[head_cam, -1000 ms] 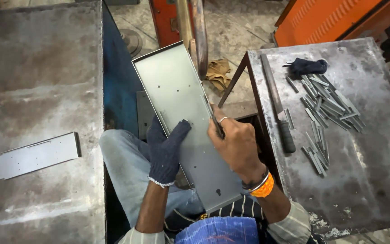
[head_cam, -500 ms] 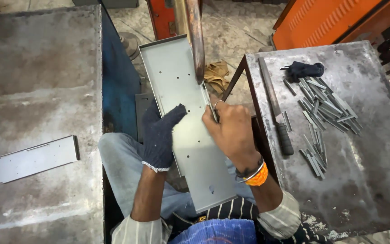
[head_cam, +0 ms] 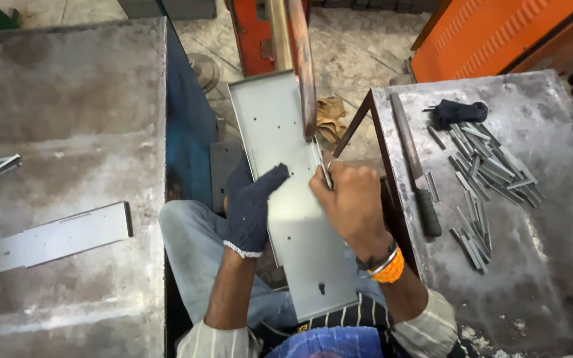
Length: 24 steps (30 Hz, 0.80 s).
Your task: Using a spot welding machine to fuse small metal components onto a metal tray.
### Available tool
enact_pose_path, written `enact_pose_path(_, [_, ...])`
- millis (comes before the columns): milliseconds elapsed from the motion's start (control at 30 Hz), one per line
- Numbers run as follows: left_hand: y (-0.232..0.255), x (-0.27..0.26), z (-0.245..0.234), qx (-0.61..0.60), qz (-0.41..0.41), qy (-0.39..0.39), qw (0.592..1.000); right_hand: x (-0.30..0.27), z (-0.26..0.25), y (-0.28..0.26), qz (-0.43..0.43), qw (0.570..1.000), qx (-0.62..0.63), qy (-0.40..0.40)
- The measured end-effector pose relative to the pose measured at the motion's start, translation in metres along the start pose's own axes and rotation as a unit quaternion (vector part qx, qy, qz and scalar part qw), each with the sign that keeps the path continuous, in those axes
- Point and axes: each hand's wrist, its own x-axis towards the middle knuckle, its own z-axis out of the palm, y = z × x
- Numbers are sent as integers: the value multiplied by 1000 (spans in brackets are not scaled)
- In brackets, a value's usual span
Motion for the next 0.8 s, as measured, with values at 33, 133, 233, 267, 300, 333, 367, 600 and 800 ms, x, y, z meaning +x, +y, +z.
enact_pose_path(33, [-1, 0, -2, -11, -7, -2, 1000, -3, -1, -1, -63, 997, -41, 34])
enact_pose_path(133, [-7, -2, -7, 15, -20, 8, 1000, -2, 4, -2, -116, 986, -94, 70])
enact_pose_path(233, [-13, 4, -5, 33, 7, 6, 999, 2, 7, 2, -28, 994, -97, 30])
enact_pose_path(267, [-12, 7, -5, 15, 43, -7, 999, 4, 8, 2, 51, 995, -82, -10])
enact_pose_path(300, [-12, 10, -7, 17, 43, -8, 999, 1, 4, -1, 52, 995, -80, -10])
enact_pose_path(333, [-11, 20, -5, 20, 45, -12, 999, 5, -1, -2, 50, 995, -79, -23])
enact_pose_path(367, [-10, 31, -4, 23, 46, -15, 999, 10, -6, -3, 49, 995, -77, -37])
enact_pose_path(600, [-13, 74, -19, 48, 94, -29, 994, 18, -28, -20, 47, 994, 22, -101])
enact_pose_path(800, [12, 70, -9, 99, 42, -2, 994, 23, -14, -9, 34, 996, 23, -74])
